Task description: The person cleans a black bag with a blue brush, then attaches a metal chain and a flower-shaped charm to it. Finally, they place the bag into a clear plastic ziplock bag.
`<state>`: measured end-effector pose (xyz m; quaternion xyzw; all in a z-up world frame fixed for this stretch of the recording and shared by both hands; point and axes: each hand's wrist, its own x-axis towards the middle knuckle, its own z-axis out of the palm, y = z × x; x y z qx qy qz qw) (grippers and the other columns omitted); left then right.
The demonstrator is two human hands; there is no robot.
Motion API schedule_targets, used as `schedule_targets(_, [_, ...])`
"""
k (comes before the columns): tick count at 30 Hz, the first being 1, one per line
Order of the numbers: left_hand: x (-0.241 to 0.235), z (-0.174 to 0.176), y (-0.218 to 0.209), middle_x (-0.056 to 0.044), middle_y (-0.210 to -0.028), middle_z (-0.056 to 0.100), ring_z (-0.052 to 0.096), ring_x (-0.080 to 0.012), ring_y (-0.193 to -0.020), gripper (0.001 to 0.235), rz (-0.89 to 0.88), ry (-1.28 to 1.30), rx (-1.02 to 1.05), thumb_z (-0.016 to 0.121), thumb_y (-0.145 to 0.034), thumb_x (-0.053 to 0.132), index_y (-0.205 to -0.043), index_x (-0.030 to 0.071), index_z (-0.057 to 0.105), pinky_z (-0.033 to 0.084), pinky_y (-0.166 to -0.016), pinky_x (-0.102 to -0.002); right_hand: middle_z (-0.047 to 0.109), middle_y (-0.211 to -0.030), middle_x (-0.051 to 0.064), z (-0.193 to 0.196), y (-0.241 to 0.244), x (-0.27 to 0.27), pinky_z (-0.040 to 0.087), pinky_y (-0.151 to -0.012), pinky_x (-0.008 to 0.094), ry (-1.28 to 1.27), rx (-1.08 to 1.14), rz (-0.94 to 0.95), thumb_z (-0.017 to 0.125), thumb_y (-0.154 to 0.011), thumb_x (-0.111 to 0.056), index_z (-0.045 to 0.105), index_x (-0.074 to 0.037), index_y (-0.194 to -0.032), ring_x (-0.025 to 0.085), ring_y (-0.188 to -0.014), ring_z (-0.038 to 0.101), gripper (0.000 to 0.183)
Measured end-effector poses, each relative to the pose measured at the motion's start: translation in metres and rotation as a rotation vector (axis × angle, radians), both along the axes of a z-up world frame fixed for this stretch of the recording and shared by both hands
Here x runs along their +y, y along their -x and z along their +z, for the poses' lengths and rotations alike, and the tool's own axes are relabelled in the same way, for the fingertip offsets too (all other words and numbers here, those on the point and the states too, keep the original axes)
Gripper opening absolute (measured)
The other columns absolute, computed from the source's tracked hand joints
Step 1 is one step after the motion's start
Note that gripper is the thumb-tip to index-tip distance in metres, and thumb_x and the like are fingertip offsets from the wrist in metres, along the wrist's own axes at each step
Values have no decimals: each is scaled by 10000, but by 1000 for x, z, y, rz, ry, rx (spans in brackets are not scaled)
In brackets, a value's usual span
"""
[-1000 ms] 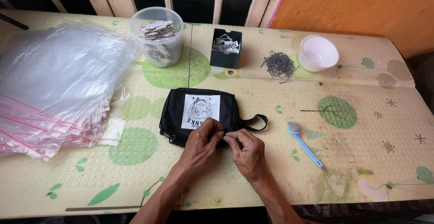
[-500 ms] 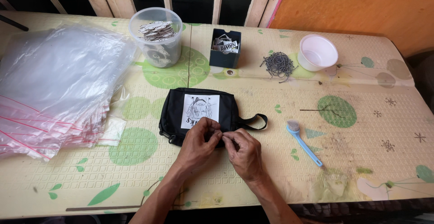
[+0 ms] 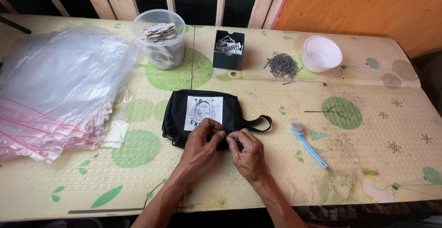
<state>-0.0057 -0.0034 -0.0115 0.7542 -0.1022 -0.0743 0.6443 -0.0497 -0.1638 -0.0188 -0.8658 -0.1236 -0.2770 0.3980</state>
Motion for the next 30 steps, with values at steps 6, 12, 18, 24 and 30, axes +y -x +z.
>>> schedule_targets(6, [1,2,-1,40,-874,679,577,-85,-738,168,8,-37,-21,689,-921,293,-987,146,642,471,-677,-270,624,-785,25,0,0,-1,485,-637,318,-24,38,0,651,-944,-85,688,-91,-889,165,-668,601,67])
schedule_targets(12, [2,-16,-8,-70,-778,750,697,-190,-746,187,-22,18,-23,785,-881,213,-999,85,718,534,-700,-351,630,-700,65,-3,-3,-1,540,-544,341,-67,-28,-25,721,-913,-111,729,-128,-871,261,-593,662,46])
schedule_targets(18, [-2,-2,-1,35,-842,661,536,-89,-700,94,-22,-25,-21,704,-915,201,-951,135,648,446,-649,-273,602,-842,67,-2,2,3,486,-666,353,53,-86,13,601,-974,-62,640,-60,-957,217,-711,595,42])
schedule_targets(24, [-1,11,-3,19,-777,652,550,-139,-667,203,-31,-225,-95,708,-917,285,-910,144,562,448,-641,-326,601,-826,53,1,2,3,490,-687,350,56,-39,-2,588,-977,-72,661,-77,-944,212,-707,604,81])
schedule_targets(30, [31,59,-73,-117,-888,746,713,-244,-713,92,104,-287,-639,621,-971,77,-1037,40,674,574,-614,-377,642,-787,10,-6,0,0,511,-653,296,11,31,-12,651,-935,-107,693,-110,-868,145,-678,640,79])
